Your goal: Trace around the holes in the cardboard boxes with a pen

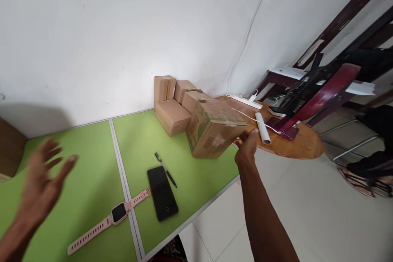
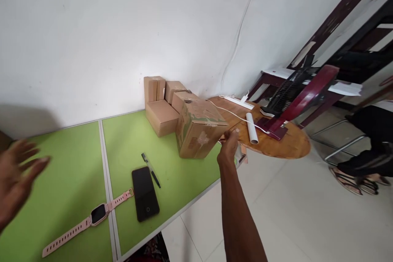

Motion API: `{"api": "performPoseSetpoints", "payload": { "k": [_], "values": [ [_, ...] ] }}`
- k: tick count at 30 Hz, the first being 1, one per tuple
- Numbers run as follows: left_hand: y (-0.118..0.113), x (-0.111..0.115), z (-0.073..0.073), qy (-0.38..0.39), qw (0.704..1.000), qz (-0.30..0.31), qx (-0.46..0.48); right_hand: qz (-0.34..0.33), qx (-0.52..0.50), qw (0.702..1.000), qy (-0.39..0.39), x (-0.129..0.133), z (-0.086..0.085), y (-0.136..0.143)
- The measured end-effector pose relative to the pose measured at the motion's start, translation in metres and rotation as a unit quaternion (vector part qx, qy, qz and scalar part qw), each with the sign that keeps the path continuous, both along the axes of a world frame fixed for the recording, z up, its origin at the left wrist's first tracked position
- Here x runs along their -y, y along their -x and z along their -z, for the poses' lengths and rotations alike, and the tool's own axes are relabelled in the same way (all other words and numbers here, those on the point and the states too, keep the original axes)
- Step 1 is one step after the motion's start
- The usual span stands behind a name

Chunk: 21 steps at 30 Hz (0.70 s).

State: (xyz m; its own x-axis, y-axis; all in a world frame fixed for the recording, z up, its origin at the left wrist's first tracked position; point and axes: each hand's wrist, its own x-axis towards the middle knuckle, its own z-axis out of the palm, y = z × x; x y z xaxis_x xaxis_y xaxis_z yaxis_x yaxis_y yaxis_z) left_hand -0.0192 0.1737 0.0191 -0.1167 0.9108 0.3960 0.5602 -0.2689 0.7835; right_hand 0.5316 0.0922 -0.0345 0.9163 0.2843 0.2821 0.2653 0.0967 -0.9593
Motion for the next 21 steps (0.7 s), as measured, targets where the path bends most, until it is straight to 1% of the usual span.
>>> {"api": "performPoseSetpoints", "payload": {
  "k": [1,2,3,5,7,8,10,11,13,16,18,19,21],
  "values": [
    [-0.029,-0.005,0.005,0.021,0.998,0.048,0.026,-0.009,-0.016,1.000,-0.003,-0.002,0.007,0.004],
    [-0.061,-0.009,0.009,0.058,0.991,0.116,0.037,-0.021,-0.028,0.999,-0.006,-0.001,0.014,0.010],
    [-0.092,-0.012,0.013,0.097,0.977,0.185,0.042,-0.030,-0.037,0.999,-0.008,0.002,0.021,0.018],
    [-0.150,-0.017,0.019,0.148,0.938,0.309,0.050,-0.049,-0.054,0.997,-0.011,0.015,0.031,0.033],
    [-0.195,-0.022,0.027,0.175,0.900,0.397,0.048,-0.080,-0.071,0.994,-0.012,0.031,0.035,0.041],
    [-0.212,-0.025,0.031,0.189,0.886,0.421,0.045,-0.094,-0.078,0.992,-0.013,0.036,0.034,0.041],
    [-0.235,-0.031,0.041,0.215,0.871,0.441,0.034,-0.105,-0.085,0.991,-0.021,0.037,0.033,0.035],
    [-0.242,-0.034,0.047,0.225,0.867,0.444,0.028,-0.107,-0.086,0.990,-0.027,0.033,0.032,0.030],
    [-0.252,-0.039,0.057,0.239,0.861,0.448,0.020,-0.127,-0.085,0.987,-0.039,0.014,0.031,0.022],
    [-0.265,-0.046,0.071,0.240,0.856,0.458,0.020,-0.198,-0.090,0.974,-0.060,-0.021,0.031,0.020],
    [-0.274,-0.050,0.077,0.228,0.859,0.457,0.025,-0.236,-0.093,0.965,-0.073,-0.037,0.030,0.026],
    [-0.278,-0.052,0.079,0.218,0.864,0.452,0.027,-0.250,-0.093,0.961,-0.078,-0.040,0.029,0.030],
    [-0.284,-0.053,0.076,0.194,0.876,0.440,0.025,-0.277,-0.085,0.954,-0.081,-0.037,0.024,0.036]
  ]
}}
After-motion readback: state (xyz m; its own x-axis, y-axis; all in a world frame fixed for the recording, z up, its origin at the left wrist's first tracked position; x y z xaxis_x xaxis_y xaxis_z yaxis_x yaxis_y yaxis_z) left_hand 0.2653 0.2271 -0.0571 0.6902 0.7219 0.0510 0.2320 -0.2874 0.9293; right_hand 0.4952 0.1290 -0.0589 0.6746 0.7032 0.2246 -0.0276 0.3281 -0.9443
